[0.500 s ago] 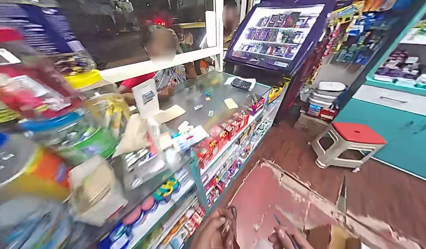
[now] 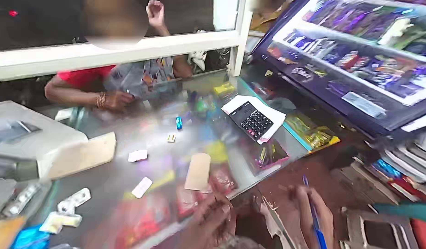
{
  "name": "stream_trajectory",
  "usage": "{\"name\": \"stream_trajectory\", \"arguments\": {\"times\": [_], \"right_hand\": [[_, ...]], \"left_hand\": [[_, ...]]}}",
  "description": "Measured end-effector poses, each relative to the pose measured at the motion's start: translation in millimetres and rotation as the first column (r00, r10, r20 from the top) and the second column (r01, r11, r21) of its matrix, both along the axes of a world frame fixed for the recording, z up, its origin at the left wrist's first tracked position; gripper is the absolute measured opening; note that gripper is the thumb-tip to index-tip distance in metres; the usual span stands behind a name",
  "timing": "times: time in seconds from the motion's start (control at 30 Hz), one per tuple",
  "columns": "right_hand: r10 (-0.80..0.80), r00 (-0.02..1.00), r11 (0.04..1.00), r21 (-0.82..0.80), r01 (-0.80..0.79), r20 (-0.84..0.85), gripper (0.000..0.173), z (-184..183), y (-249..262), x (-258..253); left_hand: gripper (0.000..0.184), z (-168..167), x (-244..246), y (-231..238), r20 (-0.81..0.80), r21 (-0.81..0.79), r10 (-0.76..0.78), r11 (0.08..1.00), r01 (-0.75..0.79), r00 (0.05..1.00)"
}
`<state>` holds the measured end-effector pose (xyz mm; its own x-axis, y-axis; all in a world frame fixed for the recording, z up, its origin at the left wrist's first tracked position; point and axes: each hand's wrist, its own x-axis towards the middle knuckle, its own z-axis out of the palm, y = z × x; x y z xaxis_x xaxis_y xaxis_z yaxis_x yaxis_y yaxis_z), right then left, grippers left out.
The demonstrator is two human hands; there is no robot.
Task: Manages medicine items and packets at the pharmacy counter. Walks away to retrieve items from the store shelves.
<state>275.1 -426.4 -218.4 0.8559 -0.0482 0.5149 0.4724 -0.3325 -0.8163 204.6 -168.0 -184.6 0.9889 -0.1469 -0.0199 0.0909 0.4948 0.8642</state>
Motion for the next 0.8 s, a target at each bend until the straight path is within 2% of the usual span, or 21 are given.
{"name": "stream_trajectory", "arguments": {"times": [0.07,0.13,0.17,0.23,0.33,0.4,0.5,0.57,0.63,0.8], "right_hand": [[0.149,0.984,0.977,-0.165,-0.132,0.097,0.018,3,-20,79],[0.333,0.934,0.903,-0.33,-0.276,0.128,0.023,10,-20,137],[0.411,0.902,0.855,-0.4,-0.33,0.133,0.028,14,-16,158],[0.527,0.838,0.763,-0.515,-0.391,0.144,0.038,20,-10,183],[0.617,0.775,0.646,-0.647,-0.404,0.133,0.048,19,-2,200],[0.641,0.751,0.62,-0.684,-0.385,0.158,0.052,16,-1,205],[0.642,0.746,0.651,-0.637,-0.412,0.174,0.047,24,-4,210],[0.637,0.749,0.653,-0.644,-0.398,0.182,0.049,24,-6,217],[0.635,0.752,0.644,-0.659,-0.389,0.176,0.051,21,-8,221],[0.544,0.824,0.705,-0.621,-0.343,0.162,0.052,22,-14,228]], "left_hand": [[0.015,-13,31,-36,0.014,0.019,0.204,0.979,-0.204,0.979],[0.011,-14,54,-66,0.039,0.111,0.424,0.898,-0.426,0.905],[0.011,-13,63,-79,0.073,0.18,0.53,0.826,-0.534,0.845],[0.012,-13,80,-97,0.216,0.38,0.673,0.61,-0.696,0.707],[0.021,-21,100,-108,0.411,0.593,0.714,0.262,-0.761,0.567],[0.023,-28,110,-112,0.471,0.627,0.722,0.131,-0.768,0.508],[0.024,-36,118,-116,0.553,0.641,0.704,-0.019,-0.767,0.445],[0.024,-38,119,-117,0.589,0.635,0.685,-0.064,-0.769,0.429],[0.023,-39,118,-118,0.595,0.627,0.683,-0.065,-0.776,0.424],[0.024,-36,118,-114,0.597,0.651,0.659,-0.063,-0.757,0.458]]}}
